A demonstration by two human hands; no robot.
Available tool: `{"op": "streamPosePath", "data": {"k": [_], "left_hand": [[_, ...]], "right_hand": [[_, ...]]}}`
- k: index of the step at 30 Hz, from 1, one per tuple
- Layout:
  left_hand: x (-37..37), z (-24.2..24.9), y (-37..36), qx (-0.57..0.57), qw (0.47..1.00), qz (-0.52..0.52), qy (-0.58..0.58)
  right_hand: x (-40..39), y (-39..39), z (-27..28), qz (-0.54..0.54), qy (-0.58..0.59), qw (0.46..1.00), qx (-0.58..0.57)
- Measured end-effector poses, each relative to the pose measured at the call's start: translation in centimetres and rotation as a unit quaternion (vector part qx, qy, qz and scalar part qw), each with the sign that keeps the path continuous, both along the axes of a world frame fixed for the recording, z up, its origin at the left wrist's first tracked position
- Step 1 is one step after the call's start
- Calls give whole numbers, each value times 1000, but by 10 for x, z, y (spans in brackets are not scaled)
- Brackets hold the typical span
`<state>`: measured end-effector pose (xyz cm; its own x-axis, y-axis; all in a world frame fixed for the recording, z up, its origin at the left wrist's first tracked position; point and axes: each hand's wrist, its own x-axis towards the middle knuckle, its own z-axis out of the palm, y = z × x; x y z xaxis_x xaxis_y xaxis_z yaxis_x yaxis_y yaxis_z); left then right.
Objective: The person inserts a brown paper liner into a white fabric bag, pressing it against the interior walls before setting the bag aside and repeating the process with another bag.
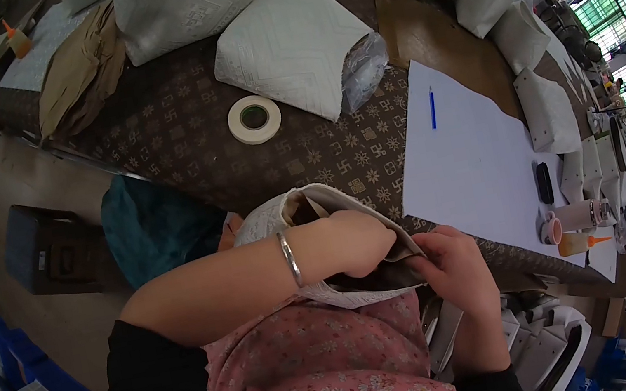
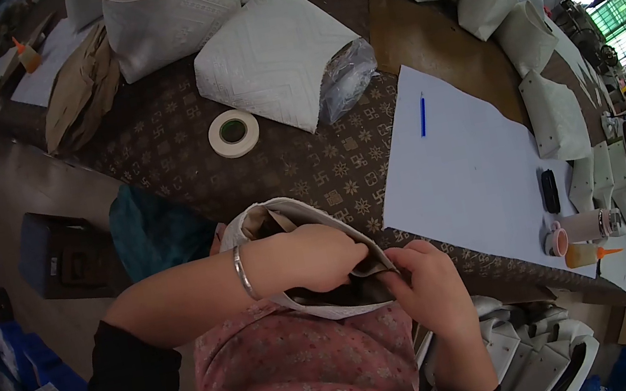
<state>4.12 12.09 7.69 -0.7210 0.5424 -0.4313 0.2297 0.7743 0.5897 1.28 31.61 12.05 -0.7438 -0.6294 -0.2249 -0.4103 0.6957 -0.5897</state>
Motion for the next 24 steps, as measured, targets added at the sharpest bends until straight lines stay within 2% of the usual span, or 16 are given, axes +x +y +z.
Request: {"op": "streamPosePath", "data": {"k": [2,4,5,7,10,11,13,14,16,17,19,20,22,24], "left_hand": [[2,-5,4,3,1000,8,-2],[6,-4,4,3,996,-62,-62],[5,-2,3,3,996,-62,-62],[1,6,-1,-58,976,-134,-159],[2,-4,-1,-69,983,-100,-135],[4,-5,-3,-70,983,-99,-135],[9,7,-8,-77,997,-7,10],[12,15,-10,-77,997,-6,9],[17,29,-16,-69,986,101,116],[19,28,-20,-71,986,104,113],[25,25,-33,-56,946,146,284],[25,24,-39,-60,946,150,282],[26,26,-52,-58,901,151,401],[29,26,-59,-53,909,162,381]], "right_hand": [[-1,-1,2,1,-7,1000,5],[-2,-1,4,1,-16,1000,11],[-1,-3,6,17,-26,999,11],[2,-5,8,30,-35,999,11],[2,-2,9,53,-10,999,-3],[1,0,4,25,6,1000,-1],[0,4,1,-3,21,1000,-2],[-1,6,0,-14,31,999,0],[-2,8,-3,-21,38,999,0],[-3,10,-6,-29,43,999,-11],[-6,9,-7,-32,47,998,-24],[-7,8,-6,-32,46,998,-14],[-10,6,-6,-25,43,999,-5],[-11,3,-7,-35,49,998,-11]]}}
